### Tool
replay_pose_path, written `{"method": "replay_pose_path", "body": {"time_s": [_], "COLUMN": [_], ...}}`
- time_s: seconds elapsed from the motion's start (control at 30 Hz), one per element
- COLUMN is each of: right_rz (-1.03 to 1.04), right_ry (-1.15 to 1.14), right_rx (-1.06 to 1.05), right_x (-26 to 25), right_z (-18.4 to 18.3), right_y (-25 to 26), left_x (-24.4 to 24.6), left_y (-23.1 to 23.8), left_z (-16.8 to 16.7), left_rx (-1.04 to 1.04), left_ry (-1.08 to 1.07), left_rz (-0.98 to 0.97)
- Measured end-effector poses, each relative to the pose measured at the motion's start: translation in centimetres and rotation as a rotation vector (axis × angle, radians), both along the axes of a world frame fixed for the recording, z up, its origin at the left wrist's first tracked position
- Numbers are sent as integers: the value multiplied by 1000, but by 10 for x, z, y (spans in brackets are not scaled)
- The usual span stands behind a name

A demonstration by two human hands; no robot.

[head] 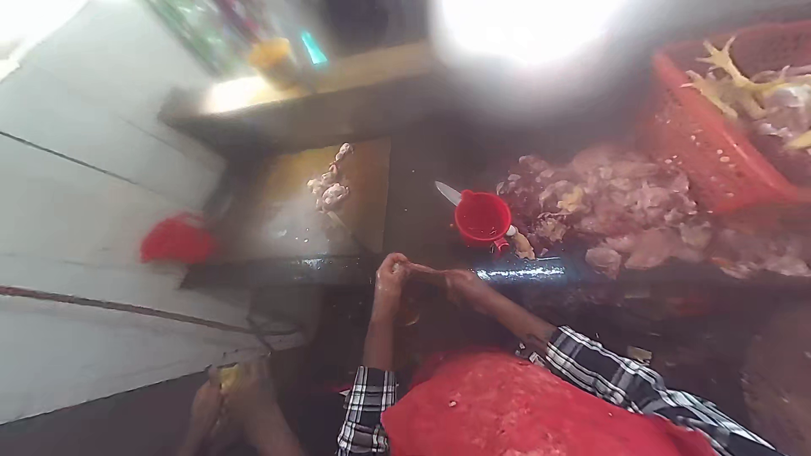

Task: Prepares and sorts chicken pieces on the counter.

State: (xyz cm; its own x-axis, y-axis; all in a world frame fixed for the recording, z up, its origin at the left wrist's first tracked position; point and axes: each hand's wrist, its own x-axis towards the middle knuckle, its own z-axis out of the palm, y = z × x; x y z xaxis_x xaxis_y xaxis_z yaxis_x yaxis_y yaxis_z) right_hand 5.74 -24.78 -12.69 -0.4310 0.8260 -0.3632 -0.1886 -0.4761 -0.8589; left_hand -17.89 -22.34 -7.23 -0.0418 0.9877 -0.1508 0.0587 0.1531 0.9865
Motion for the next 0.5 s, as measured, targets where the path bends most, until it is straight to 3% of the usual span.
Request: {"method": "replay_pose_path", "body": {"time_s": [0.13, 0.2, 0.3, 0.4, 0.47, 0.5], "right_rz": [30, 67, 140, 390, 581, 645], "right_ry": [-135, -347, -828, -1264, -1482, -1547], "right_rx": [-39, 134, 559, 718, 628, 557], "right_x": [25, 42, 64, 71, 67, 64], "right_z": [30, 74, 125, 107, 69, 55], "right_y": [-3, 13, 71, 142, 169, 175], "left_x": [-68, -91, -92, -85, -75, -67], "left_y": [8, 16, 30, 53, 65, 70], "left_z": [11, 9, -8, -33, -44, -44], "left_rx": [49, 28, -53, -68, -119, -111], "left_ry": [3, 16, 112, 656, 1007, 1065], "left_rz": [193, 198, 50, -127, -136, -98]}}
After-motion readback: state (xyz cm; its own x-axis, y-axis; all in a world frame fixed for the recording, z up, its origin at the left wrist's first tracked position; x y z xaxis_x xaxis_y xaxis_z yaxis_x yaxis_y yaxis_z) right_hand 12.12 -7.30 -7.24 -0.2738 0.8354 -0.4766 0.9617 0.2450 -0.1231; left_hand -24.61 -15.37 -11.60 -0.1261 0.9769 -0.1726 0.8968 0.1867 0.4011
